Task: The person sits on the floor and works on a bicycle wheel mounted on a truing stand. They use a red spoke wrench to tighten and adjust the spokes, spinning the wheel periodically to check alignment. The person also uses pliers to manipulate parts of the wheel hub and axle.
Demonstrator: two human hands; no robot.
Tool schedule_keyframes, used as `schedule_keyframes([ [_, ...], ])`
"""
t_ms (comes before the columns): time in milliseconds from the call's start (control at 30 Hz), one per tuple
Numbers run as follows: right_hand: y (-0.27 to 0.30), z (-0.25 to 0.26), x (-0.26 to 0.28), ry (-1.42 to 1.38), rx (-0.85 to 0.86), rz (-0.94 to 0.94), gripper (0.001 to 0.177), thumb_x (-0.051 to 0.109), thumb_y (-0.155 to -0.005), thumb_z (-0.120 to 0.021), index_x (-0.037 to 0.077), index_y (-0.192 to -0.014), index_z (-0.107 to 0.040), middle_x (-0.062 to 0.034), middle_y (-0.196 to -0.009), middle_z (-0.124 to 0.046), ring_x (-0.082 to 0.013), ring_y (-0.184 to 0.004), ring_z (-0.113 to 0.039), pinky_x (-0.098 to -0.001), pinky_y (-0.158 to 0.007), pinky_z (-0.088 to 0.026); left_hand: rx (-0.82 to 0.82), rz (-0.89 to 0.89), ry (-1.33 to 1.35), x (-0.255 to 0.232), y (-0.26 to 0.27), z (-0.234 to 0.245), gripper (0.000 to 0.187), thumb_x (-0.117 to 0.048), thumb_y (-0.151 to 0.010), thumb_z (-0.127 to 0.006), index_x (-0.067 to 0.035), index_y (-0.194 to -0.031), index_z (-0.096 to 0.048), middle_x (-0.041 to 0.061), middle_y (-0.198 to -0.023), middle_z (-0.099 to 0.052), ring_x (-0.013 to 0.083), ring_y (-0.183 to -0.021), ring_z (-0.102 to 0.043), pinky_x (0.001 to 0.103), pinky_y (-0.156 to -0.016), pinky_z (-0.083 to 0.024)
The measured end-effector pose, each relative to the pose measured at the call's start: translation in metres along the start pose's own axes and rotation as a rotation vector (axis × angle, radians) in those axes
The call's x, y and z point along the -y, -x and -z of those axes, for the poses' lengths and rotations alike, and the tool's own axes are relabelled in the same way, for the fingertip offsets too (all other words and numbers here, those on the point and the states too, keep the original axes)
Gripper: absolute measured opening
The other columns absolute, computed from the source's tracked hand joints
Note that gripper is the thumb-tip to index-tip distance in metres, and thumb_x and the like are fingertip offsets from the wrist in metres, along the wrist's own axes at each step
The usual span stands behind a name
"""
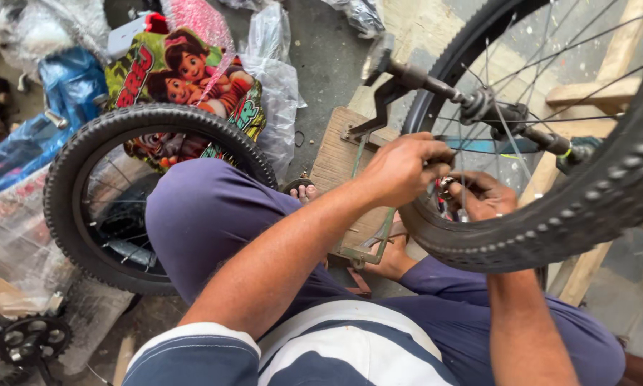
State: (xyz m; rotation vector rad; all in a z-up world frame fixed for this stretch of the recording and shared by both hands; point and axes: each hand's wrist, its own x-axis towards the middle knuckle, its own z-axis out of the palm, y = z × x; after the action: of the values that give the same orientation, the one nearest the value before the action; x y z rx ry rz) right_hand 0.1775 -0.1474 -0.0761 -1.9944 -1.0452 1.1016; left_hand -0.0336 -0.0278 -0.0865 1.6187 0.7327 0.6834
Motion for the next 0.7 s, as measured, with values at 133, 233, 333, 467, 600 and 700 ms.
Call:
schedule_keyframes([
  [133,0.000,-0.015,-0.008,-0.292,0.066,-0.034,0.019,0.006,-0.099,-0.071,-0.004,-0.116,-0.071,-0.0115,-0.087,-0.071,-0.0153,-0.072,-0.066,-0.0260,-0.061,-0.052,-0.013,0.015,0.006,-0.003,0.003,-0.001,0.021,-0.023,-0.089,-0.068,-0.011,-0.106,-0.075,0.009,-0.103,-0.069,0.0319,-0.099,-0.069,0.042,-0.084,-0.053],
  [233,-0.008,-0.018,-0.023,-0.548,0.123,-0.057,0.022,0.004,-0.096,-0.070,-0.003,-0.117,-0.069,-0.0109,-0.090,-0.071,-0.0165,-0.072,-0.068,-0.0268,-0.061,-0.055,-0.035,-0.010,-0.004,0.000,0.001,-0.003,0.022,-0.023,-0.090,-0.068,-0.011,-0.107,-0.075,0.009,-0.103,-0.069,0.0320,-0.099,-0.068,0.042,-0.086,-0.053],
  [333,-0.010,-0.011,-0.028,-0.684,0.174,-0.138,0.025,0.002,-0.093,-0.069,-0.002,-0.118,-0.068,-0.0099,-0.090,-0.072,-0.0165,-0.073,-0.070,-0.0275,-0.062,-0.058,-0.005,0.018,0.004,0.002,0.001,-0.004,0.022,-0.024,-0.090,-0.068,-0.011,-0.107,-0.075,0.009,-0.101,-0.068,0.0313,-0.099,-0.069,0.042,-0.085,-0.053],
  [467,-0.007,-0.016,-0.024,-0.805,0.146,-0.145,0.018,0.004,-0.102,-0.069,-0.004,-0.118,-0.069,-0.0111,-0.088,-0.070,-0.0205,-0.071,-0.069,-0.0273,-0.058,-0.054,0.002,0.047,0.011,-0.003,0.001,-0.002,0.023,-0.024,-0.090,-0.067,-0.012,-0.107,-0.075,0.008,-0.101,-0.067,0.0300,-0.098,-0.069,0.041,-0.084,-0.052],
  [600,-0.008,-0.015,-0.022,-0.795,0.173,-0.127,0.021,0.006,-0.098,-0.069,0.000,-0.118,-0.070,-0.0110,-0.090,-0.072,-0.0221,-0.074,-0.071,-0.0272,-0.058,-0.054,0.016,0.061,0.019,-0.005,0.001,0.000,0.022,-0.024,-0.091,-0.067,-0.012,-0.107,-0.075,0.008,-0.101,-0.066,0.0297,-0.097,-0.068,0.042,-0.084,-0.052],
  [700,-0.006,-0.016,-0.023,-0.760,0.166,-0.124,0.021,0.004,-0.099,-0.069,0.000,-0.120,-0.070,-0.0109,-0.091,-0.072,-0.0213,-0.075,-0.071,-0.0273,-0.059,-0.054,0.041,0.065,0.015,-0.004,0.001,0.000,0.020,-0.024,-0.091,-0.067,-0.012,-0.105,-0.075,0.008,-0.101,-0.067,0.0292,-0.096,-0.069,0.042,-0.084,-0.052],
])
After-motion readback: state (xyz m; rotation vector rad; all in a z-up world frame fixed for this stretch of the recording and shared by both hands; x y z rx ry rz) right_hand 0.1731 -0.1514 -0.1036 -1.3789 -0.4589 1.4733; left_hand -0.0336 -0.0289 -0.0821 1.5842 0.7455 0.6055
